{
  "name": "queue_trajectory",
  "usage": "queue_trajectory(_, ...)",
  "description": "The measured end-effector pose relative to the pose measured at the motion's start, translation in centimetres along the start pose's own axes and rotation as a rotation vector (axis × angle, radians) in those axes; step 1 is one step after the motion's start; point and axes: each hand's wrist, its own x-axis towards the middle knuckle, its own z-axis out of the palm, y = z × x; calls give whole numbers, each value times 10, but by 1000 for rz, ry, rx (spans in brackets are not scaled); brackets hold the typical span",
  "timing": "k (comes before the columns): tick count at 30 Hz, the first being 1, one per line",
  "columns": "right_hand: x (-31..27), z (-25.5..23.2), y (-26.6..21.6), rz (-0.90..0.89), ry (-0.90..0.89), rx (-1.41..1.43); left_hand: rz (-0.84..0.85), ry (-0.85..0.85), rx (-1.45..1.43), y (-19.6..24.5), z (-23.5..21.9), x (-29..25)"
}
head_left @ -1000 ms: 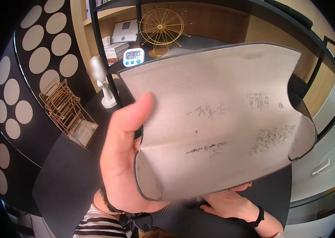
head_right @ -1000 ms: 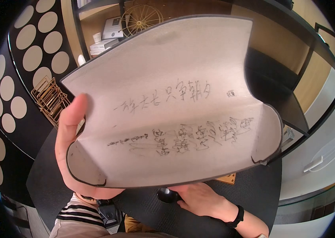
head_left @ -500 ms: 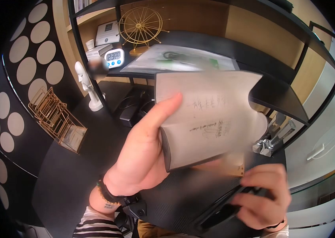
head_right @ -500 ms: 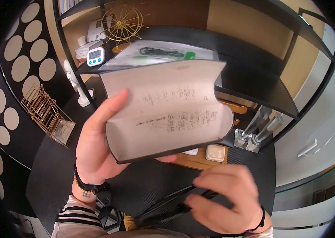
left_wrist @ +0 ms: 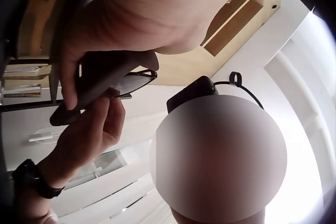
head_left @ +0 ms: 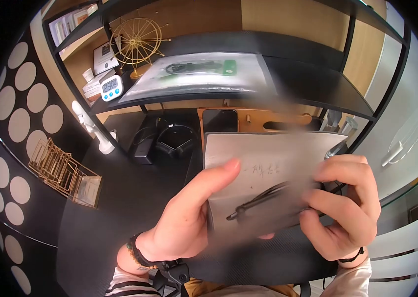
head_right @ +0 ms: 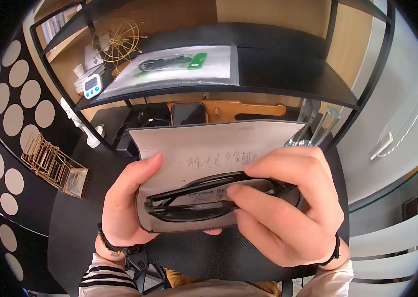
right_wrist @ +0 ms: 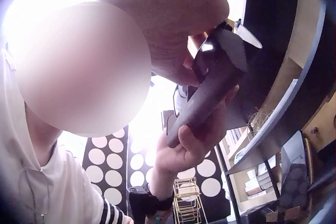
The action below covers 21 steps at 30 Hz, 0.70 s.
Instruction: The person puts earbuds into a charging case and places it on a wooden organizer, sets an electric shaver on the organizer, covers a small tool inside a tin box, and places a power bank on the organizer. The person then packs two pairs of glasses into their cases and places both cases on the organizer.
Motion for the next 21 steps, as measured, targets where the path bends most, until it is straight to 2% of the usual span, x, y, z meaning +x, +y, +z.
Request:
queue_trajectory(10,-4,14,1,19,-113,111,34,96,-4,-4,1,2)
queue_trajectory(13,-1,11,-1,47,-157,139,41,190,-26,-5,4,1)
queue_trajectory(15,-1,10,0,74,-180,146,108,303,45,-4,3,1)
queue_trajectory(16,-2,11,2,35,-191,125,100,302,45,-5,0,2)
queue_trajectory(18,-4,11,2,7,-201,99,208,105,-155,-9,-7,2)
queue_trajectory(20,-3,15,-3,-30,-32,3,249,120,-163,-13,-4,3)
queue_trajectory(21,-3,18,-12,-17,46,-13,326,65,-197,-15,-4,0)
